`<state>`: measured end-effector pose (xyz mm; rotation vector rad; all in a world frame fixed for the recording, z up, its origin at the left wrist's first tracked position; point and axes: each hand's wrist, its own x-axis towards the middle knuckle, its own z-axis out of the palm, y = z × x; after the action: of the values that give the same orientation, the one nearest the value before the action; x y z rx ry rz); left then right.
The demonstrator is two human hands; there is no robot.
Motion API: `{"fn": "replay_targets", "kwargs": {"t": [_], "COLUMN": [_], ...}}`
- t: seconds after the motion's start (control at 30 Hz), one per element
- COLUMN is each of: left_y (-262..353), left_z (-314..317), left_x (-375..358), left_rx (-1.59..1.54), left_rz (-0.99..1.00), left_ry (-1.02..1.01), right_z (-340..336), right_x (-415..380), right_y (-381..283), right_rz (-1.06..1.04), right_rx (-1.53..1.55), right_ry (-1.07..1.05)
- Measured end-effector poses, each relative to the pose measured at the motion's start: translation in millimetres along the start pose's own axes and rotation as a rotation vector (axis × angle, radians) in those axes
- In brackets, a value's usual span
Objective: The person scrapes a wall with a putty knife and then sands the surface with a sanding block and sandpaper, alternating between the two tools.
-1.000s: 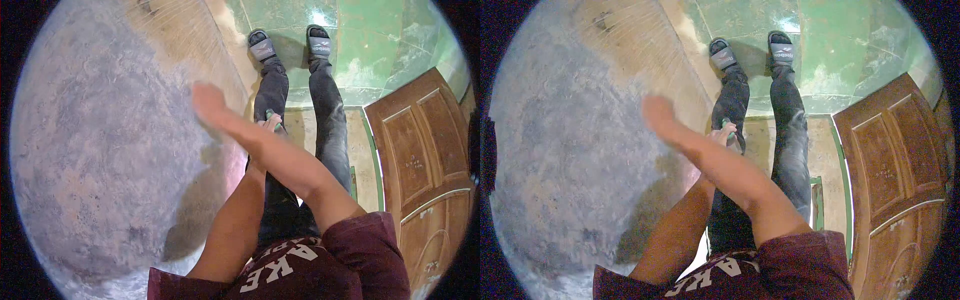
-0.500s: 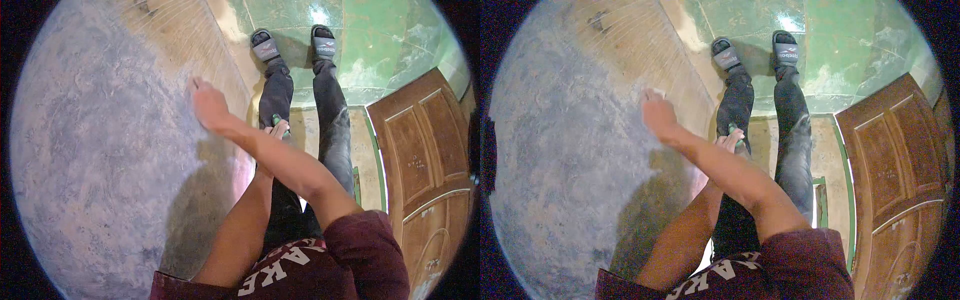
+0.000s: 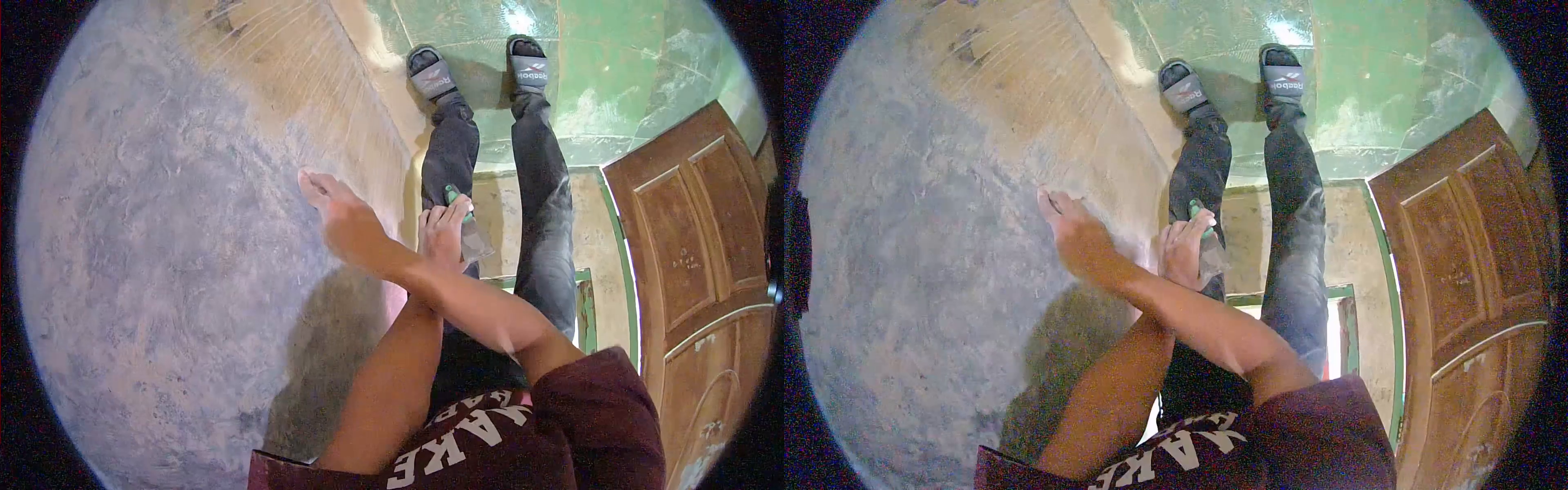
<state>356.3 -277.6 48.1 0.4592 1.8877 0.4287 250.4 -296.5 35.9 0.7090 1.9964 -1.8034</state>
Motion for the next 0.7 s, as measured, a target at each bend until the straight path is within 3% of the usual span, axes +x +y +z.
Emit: {"fn": "replay_targets", "kwargs": {"t": [0.07,0.13,0.23,0.33,0.43,0.57,0.63,0.7], "left_y": [-13.4,-4.3,-0.1,-3.4,3.1,-1.4,-5.6,-4.2], "left_z": [20.9,9.9,1.1,7.4,4.5,14.8,13.3,8.9], "left_x": [-0.2,-0.2,2.2,4.7,3.9,4.8,4.9,4.9], "left_rx": [-0.034,-0.053,-0.077,-0.080,-0.081,-0.073,-0.070,-0.063], "left_rz": [0.002,0.005,0.009,0.005,0.004,0.004,0.008,0.009], "left_ry": [0.032,0.030,-0.001,-0.001,0.037,0.117,0.081,0.052], "right_z": [-0.5,4.2,8.7,-5.8,7.3,10.4,-2.8,7.1], "right_x": [18.4,56.0,19.1,-1.2,54.2,31.1,2.6,29.7], "right_y": [4.6,20.6,11.8,-7.2,28.9,14.2,2.2,7.2], "right_rz": [-0.024,0.143,-0.006,-0.028,0.059,0.113,0.056,0.062], "right_rx": [-0.012,-0.102,-0.133,-0.142,-0.256,-0.327,-0.032,-0.179], "right_ry": [-0.002,-0.016,0.030,-0.015,-0.013,-0.055,-0.101,-0.041]}}
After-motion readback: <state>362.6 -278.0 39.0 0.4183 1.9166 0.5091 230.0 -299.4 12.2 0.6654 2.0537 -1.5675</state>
